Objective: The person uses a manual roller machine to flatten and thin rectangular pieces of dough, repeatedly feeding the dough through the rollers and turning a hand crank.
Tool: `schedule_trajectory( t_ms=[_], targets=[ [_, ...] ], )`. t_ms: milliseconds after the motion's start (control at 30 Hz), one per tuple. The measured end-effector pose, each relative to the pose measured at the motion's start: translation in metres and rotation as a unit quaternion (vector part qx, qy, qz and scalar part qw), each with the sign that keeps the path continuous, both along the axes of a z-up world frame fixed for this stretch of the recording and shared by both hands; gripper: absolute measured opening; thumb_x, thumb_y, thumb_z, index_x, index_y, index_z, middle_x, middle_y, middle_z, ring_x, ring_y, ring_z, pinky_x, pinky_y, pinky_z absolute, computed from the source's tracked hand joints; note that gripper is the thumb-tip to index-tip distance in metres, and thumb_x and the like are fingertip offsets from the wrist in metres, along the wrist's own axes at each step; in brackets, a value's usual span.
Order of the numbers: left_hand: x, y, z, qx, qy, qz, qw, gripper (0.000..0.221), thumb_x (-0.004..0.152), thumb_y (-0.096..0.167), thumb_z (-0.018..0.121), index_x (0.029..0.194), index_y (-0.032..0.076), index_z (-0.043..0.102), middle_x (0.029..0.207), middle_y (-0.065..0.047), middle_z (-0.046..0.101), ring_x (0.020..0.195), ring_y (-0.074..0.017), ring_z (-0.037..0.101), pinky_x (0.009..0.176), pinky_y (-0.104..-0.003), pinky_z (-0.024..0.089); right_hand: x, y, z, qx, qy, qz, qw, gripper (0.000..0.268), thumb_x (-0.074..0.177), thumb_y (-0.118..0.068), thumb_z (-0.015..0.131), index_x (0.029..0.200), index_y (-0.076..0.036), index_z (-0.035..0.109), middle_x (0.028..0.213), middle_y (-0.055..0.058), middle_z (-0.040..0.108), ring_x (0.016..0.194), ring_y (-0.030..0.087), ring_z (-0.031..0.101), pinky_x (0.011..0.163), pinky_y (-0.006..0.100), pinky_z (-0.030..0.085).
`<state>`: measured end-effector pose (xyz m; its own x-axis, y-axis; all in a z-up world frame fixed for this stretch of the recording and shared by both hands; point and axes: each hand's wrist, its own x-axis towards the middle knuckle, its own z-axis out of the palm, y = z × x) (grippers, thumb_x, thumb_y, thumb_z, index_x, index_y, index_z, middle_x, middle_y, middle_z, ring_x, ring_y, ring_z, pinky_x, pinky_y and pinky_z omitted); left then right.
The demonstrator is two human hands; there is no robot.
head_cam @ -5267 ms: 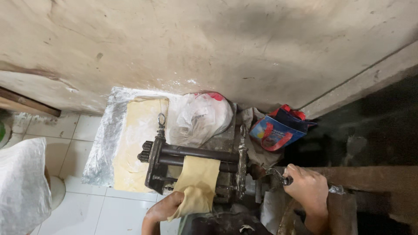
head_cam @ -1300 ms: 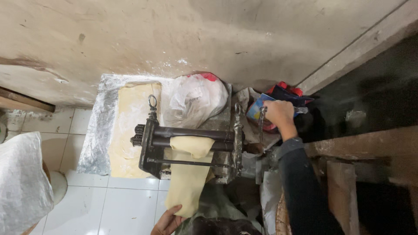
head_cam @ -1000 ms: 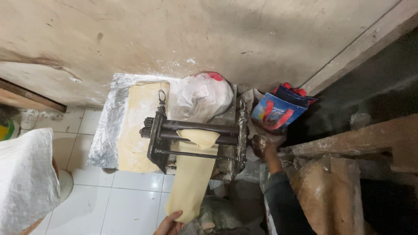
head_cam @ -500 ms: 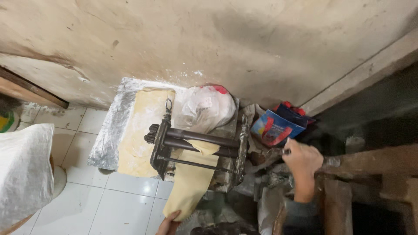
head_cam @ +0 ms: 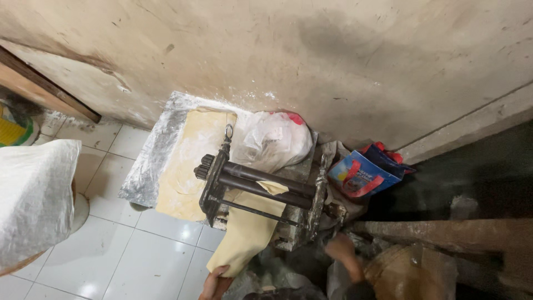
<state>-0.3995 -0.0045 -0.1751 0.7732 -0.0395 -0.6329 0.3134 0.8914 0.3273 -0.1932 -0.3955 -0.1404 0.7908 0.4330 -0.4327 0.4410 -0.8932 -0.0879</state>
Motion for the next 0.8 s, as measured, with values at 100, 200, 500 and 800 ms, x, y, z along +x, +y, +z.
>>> schedule_trajectory(
  t_ms=[100,200,500,800],
  targets=[
    [0.002,0.0,-0.001,0.038,0.119,0.018,0.992,0.077,0.077,0.01,0.06,0.15,0.002,0.037,0.146,-0.02,0.052,0.133,-0.0413,0.05,0.113,-0.055,0.038,-0.062,-0.015,-0.003,-0.051,0.128,-0.262,0.955,0.051,0.092,-0.055,0.064,0.079,-0.007,0.075,0.068,0.011,0.066,0.068,0.027,0.069,0.073,0.045,0.056],
    [0.0,-0.008,-0.004,0.005,0.027,0.014,1.0,0.079,0.073,0.006,0.06,0.149,0.001,0.039,0.148,-0.016,0.052,0.135,-0.0355,0.05,0.114,-0.051,0.038,-0.09,-0.038,0.025,0.083,-0.146,-0.239,0.956,0.028,0.075,-0.043,0.072,0.072,-0.016,0.078,0.06,0.01,0.064,0.061,0.029,0.063,0.065,0.045,0.052],
    [0.022,-0.002,-0.019,-0.013,0.029,0.002,1.0,0.067,0.083,0.014,0.061,0.144,-0.006,0.044,0.145,-0.02,0.056,0.133,-0.0353,0.054,0.116,-0.049,0.038,0.047,-0.049,0.169,0.035,-0.624,-0.092,0.775,0.04,0.09,-0.013,0.076,0.057,-0.018,0.054,0.055,0.003,0.054,0.05,0.023,0.052,0.054,0.038,0.038],
    [0.019,0.019,-0.021,0.116,0.068,-0.082,0.988,0.062,0.085,0.024,0.063,0.141,0.004,0.047,0.134,-0.014,0.063,0.122,-0.033,0.063,0.103,-0.053,0.052,0.153,-0.01,0.012,0.06,-0.251,-0.155,0.954,0.005,0.092,-0.014,0.067,0.089,-0.014,0.062,0.088,0.009,0.064,0.083,0.031,0.063,0.078,0.044,0.046]
  ],
)
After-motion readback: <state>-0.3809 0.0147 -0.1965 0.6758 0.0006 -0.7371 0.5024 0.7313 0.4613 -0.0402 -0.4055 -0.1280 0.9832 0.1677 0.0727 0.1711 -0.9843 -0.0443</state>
